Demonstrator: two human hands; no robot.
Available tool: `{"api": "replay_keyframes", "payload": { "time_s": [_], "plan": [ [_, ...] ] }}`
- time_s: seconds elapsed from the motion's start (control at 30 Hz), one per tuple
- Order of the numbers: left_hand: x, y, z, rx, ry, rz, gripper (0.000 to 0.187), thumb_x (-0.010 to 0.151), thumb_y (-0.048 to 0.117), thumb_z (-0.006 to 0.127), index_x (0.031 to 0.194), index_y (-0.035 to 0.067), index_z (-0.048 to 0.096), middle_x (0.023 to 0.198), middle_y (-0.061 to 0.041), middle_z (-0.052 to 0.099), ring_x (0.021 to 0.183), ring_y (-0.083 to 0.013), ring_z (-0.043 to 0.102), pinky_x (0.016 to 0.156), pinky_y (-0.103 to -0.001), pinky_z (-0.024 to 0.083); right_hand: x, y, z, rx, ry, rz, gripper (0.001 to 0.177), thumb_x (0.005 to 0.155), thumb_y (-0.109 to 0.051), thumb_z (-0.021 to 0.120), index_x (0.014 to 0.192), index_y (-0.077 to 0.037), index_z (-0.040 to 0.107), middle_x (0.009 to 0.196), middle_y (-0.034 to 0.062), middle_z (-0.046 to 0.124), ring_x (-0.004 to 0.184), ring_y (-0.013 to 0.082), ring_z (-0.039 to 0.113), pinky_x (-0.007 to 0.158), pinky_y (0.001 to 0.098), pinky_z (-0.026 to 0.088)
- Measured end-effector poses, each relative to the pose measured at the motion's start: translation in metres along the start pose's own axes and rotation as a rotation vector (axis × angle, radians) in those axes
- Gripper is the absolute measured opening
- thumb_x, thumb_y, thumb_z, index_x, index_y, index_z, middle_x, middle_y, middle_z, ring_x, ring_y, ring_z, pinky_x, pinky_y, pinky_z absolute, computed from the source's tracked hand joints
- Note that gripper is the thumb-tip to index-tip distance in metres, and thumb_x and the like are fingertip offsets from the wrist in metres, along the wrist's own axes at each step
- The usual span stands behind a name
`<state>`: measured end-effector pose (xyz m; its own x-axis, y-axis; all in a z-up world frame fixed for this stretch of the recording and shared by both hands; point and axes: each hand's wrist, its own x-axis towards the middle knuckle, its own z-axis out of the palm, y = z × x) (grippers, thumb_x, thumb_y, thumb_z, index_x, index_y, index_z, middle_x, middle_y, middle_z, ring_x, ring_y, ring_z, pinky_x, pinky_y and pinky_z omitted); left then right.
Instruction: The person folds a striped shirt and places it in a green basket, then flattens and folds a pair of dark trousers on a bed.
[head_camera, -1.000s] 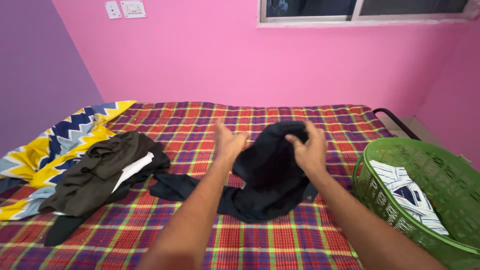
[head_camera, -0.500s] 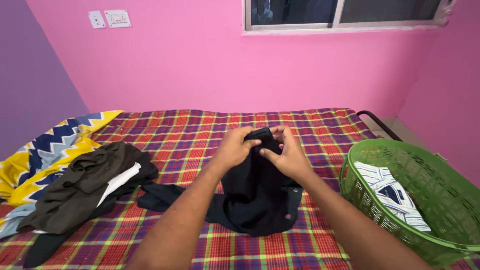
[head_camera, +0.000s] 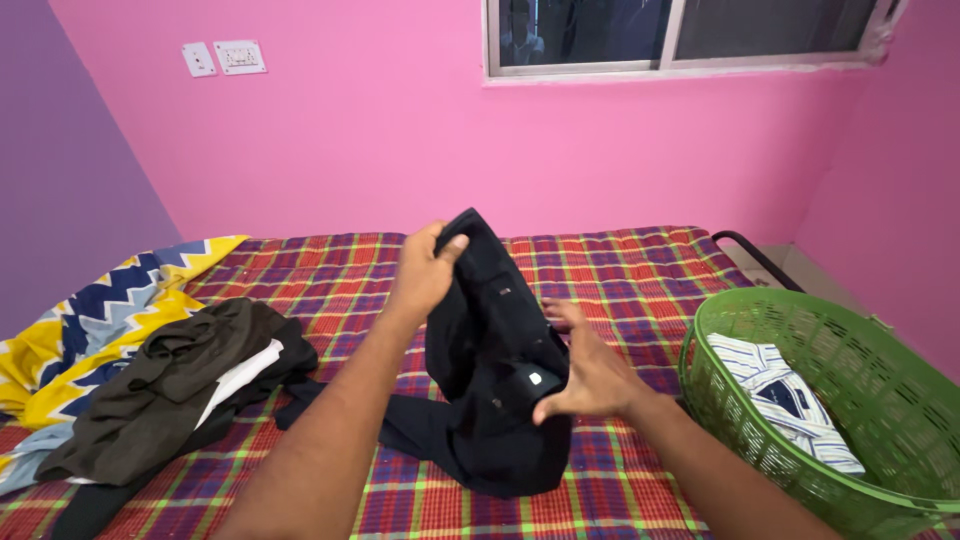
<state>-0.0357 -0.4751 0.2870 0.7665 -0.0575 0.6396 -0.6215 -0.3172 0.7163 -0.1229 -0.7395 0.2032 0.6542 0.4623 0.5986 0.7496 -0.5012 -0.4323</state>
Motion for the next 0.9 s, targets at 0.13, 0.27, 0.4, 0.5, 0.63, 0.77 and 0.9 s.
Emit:
{"api": "replay_keyframes", "payload": {
  "time_s": [0.13,0.27,0.4,0.5,0.63,0.77,0.9],
  "plan": [
    [0.000,-0.004,-0.005,-0.137,0.071,0.024,0.016,0.098,0.013,0.067,0.106,0.000,0.071,0.086,-0.004,0.072,0.082,-0.0120,0.063,0.077,-0.031,0.052,0.002,0.001,0.005,-0.231,-0.023,0.058,0.077,0.067,-0.026,0.089,0.132,-0.008,0.053,0.140,0.0114,0.058,0.123,0.0330,0.060,0.097,0.0448,0.053],
    [-0.003,-0.001,-0.013,-0.164,0.076,-0.058,0.018,0.097,0.014,0.066,0.107,0.001,0.071,0.088,-0.003,0.073,0.082,-0.0118,0.066,0.078,-0.031,0.053,0.011,0.010,0.014,0.089,0.088,0.294,0.032,0.085,-0.016,0.077,0.114,-0.006,0.067,0.116,0.0072,0.067,0.108,0.0203,0.068,0.085,0.0375,0.057],
    [-0.013,-0.011,-0.022,-0.095,0.143,-0.251,0.021,0.096,0.017,0.067,0.109,0.002,0.072,0.089,-0.005,0.074,0.083,-0.0141,0.067,0.078,-0.033,0.052,0.021,0.018,0.013,0.237,0.293,0.189,0.016,0.089,-0.014,0.076,0.099,-0.002,0.071,0.098,0.0072,0.073,0.094,0.0182,0.069,0.085,0.0326,0.054],
    [-0.017,-0.036,-0.023,-0.023,0.169,-0.300,0.025,0.094,0.018,0.070,0.112,0.001,0.072,0.094,-0.009,0.076,0.088,-0.0193,0.071,0.082,-0.036,0.054,0.021,0.016,0.008,0.232,0.320,0.274,0.017,0.089,-0.017,0.075,0.099,-0.003,0.072,0.091,0.0045,0.075,0.086,0.0163,0.070,0.080,0.0309,0.055],
    [-0.039,-0.063,-0.008,0.259,0.185,-0.213,0.049,0.086,0.016,0.077,0.129,0.000,0.059,0.120,-0.020,0.068,0.114,-0.0350,0.066,0.098,-0.043,0.050,0.014,0.015,0.012,0.174,0.321,0.242,0.019,0.091,-0.018,0.076,0.096,-0.001,0.072,0.088,0.0071,0.074,0.084,0.0162,0.069,0.078,0.0309,0.054],
    [-0.080,-0.047,0.017,0.322,0.144,-0.145,0.073,0.080,0.013,0.079,0.144,0.005,0.044,0.141,-0.025,0.052,0.132,-0.0412,0.049,0.106,-0.049,0.042,-0.005,0.012,0.027,0.131,0.310,0.387,0.022,0.089,-0.021,0.077,0.100,-0.003,0.072,0.084,0.0064,0.076,0.078,0.0152,0.069,0.074,0.0314,0.053],
    [-0.127,-0.020,0.033,0.551,-0.081,-0.073,0.058,0.077,0.014,0.077,0.133,0.025,0.062,0.156,-0.016,0.039,0.148,-0.0364,0.028,0.109,-0.064,0.031,-0.031,0.015,0.045,0.134,0.344,0.509,0.020,0.088,-0.020,0.078,0.100,-0.005,0.074,0.083,0.0054,0.078,0.075,0.0136,0.071,0.071,0.0302,0.054]
  ]
}}
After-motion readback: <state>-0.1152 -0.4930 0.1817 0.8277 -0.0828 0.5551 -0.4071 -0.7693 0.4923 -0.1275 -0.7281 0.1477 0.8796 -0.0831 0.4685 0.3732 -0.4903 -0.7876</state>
